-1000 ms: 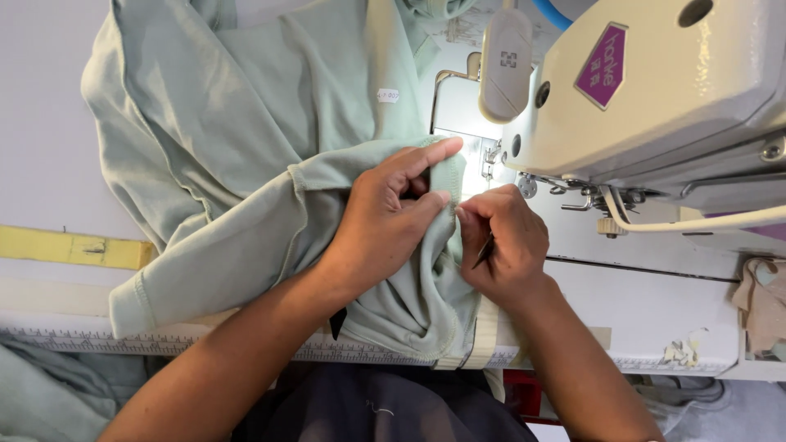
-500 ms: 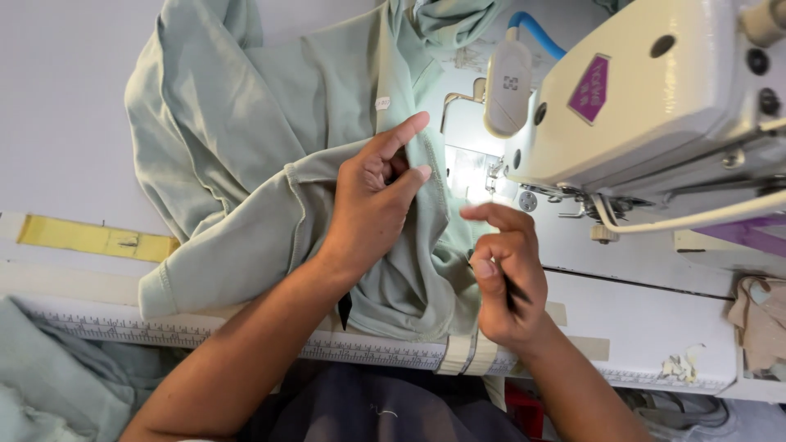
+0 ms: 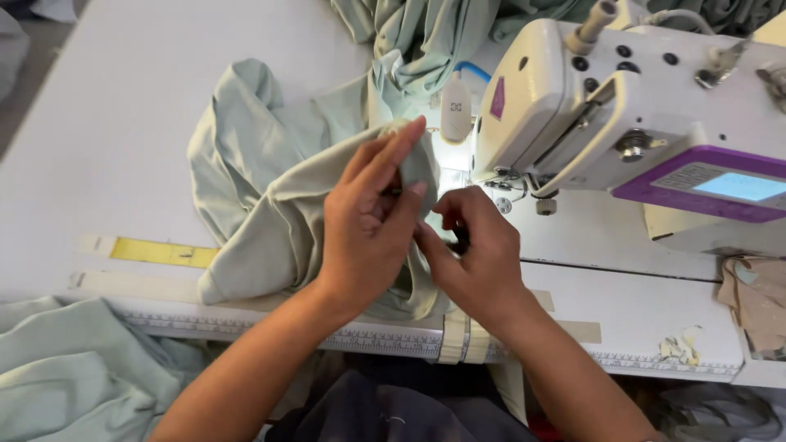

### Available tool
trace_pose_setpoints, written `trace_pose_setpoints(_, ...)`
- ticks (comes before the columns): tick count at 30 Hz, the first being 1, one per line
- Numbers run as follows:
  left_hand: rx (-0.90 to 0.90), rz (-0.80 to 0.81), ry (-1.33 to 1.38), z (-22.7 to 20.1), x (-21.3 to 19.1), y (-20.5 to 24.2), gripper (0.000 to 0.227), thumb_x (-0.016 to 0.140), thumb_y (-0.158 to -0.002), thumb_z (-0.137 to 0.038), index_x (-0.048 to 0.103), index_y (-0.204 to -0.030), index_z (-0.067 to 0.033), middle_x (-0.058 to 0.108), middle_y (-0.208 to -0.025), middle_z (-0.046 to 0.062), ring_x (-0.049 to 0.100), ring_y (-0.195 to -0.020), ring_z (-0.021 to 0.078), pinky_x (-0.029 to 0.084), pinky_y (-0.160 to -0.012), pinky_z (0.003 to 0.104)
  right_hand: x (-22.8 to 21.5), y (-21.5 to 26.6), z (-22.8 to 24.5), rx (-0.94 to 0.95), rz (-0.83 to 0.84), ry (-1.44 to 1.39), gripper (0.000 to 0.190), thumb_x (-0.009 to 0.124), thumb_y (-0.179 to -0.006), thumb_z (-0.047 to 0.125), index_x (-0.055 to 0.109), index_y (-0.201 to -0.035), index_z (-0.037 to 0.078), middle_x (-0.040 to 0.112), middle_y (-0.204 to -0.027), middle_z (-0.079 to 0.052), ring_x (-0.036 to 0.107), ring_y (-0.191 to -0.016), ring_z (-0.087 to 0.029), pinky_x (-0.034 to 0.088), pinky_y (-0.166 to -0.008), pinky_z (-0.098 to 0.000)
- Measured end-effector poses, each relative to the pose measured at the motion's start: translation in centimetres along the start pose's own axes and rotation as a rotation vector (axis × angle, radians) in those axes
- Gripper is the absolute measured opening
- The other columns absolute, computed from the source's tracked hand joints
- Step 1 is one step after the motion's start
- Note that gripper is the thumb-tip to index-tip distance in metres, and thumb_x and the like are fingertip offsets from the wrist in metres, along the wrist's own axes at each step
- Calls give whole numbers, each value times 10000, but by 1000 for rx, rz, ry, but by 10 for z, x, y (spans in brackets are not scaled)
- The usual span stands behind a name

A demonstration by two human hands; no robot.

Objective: Trimming loose threads from a garment using thread snips at a sewing station.

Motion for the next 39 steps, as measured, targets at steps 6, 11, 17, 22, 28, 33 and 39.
trace_pose_setpoints(6,-5,31,85,-20,-3,2,530,610,-968,108,566,-1471,-56,606,-1228,68,480,-834,56,560,-705,218,-17,7,11,109,-5,-160,36,737,-918,16,732,-909,50,639,-620,-45,574,-451,-125,436,-433,-246)
trace_pose_setpoints(11,-46,54,168,-34,-1,1,539,642,-952,85,572,-1468,-59,589,-1156,36,463,-836,46,522,-718,206,-33,8,21,172,-10,-308,68,731,-913,-6,776,-890,39,737,-676,-71,579,-501,-75,474,-475,-241)
trace_pose_setpoints(17,-141,6,265,-40,-2,1,538,656,-914,85,582,-1440,4,629,-1193,31,523,-831,30,535,-757,190,-50,12,53,-198,-129,-34,123,657,-967,27,730,-867,29,718,-849,-104,543,-470,-119,431,-413,-251)
trace_pose_setpoints(22,-562,-88,534,-28,-2,-2,548,572,-879,158,655,-1370,-70,697,-1274,144,620,-1015,208,565,-847,296,-36,1,93,-291,191,-227,232,402,-1059,135,533,-907,16,643,-894,-136,658,-828,-246,528,-731,-308)
trace_pose_setpoints(28,12,-564,351,-74,-132,-43,585,589,-857,224,645,-1374,-45,538,-1624,97,686,-1308,176,682,-876,226,-55,150,-47,667,432,-418,275,635,-1000,240,704,-783,86,593,-682,-24,546,-573,-135,452,-544,-277)
trace_pose_setpoints(33,-247,-14,279,-36,-36,-5,664,570,-942,159,422,-1557,-41,462,-1278,60,507,-1027,144,504,-865,208,-83,74,22,388,318,-314,281,611,-978,125,587,-704,66,597,-670,-35,532,-607,-137,418,-583,-278)
trace_pose_setpoints(39,-198,113,120,-45,10,12,656,572,-941,143,439,-1556,-43,489,-1225,29,467,-926,99,457,-794,210,-61,19,48,-98,35,43,93,677,-952,82,637,-1005,16,639,-928,-110,449,-548,-112,382,-535,-236)
Point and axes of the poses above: each hand's wrist, its own y-axis away from the middle knuckle, its own x-axis out of the palm, z = x × y, the point moved 6 cm from there along -y, towards the middle knuckle
